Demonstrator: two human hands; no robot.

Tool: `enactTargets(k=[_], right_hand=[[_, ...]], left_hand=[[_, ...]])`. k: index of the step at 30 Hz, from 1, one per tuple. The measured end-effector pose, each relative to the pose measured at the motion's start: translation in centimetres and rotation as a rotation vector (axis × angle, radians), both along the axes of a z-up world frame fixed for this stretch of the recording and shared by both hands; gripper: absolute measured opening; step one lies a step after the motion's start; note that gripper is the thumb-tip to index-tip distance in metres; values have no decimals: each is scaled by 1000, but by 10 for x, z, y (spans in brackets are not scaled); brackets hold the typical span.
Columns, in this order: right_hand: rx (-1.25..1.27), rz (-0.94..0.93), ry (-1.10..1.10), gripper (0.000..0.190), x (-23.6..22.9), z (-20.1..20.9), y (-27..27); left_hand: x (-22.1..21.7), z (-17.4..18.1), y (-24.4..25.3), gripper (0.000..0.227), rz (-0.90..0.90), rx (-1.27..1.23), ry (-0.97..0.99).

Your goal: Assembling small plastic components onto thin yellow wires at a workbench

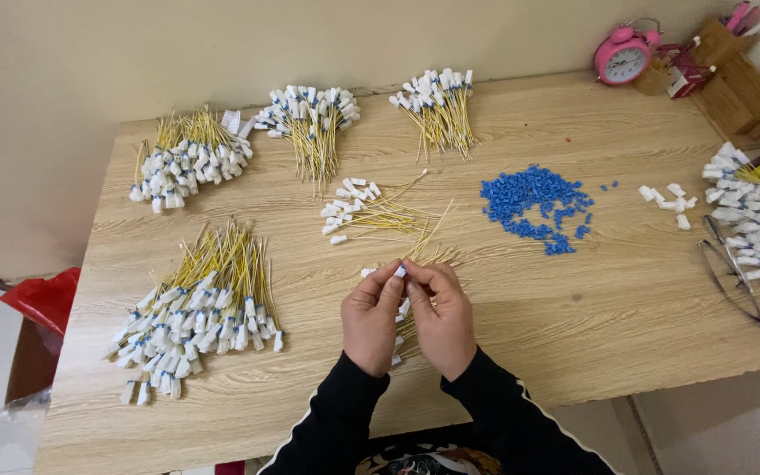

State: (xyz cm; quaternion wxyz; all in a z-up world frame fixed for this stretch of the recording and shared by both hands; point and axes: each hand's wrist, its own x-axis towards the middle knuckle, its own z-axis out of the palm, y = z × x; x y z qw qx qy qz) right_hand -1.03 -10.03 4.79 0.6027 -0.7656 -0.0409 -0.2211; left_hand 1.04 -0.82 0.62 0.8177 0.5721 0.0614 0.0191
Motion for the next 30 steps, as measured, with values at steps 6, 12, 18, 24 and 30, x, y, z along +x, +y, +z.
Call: enactTargets(k=[6,12,18,24,30], right_hand=[[-27,17,15,23,4,-10,-7],[-71,51,62,24,8,-15,-15],[-451,-270,195,19,89,-66,-106],[-891,-374,750,32,167,-127,-178],[-933,-289,846,32,162,-63,-149]], left_hand=[[2,-2,3,25,-28,58,-56],[10,1,11,22,-93,271,-83],[39,-7,41,20,-116,929,-402],[47,-35,51,25,-120,1104,-442],[101,-76,94,29,53,1207,-361]])
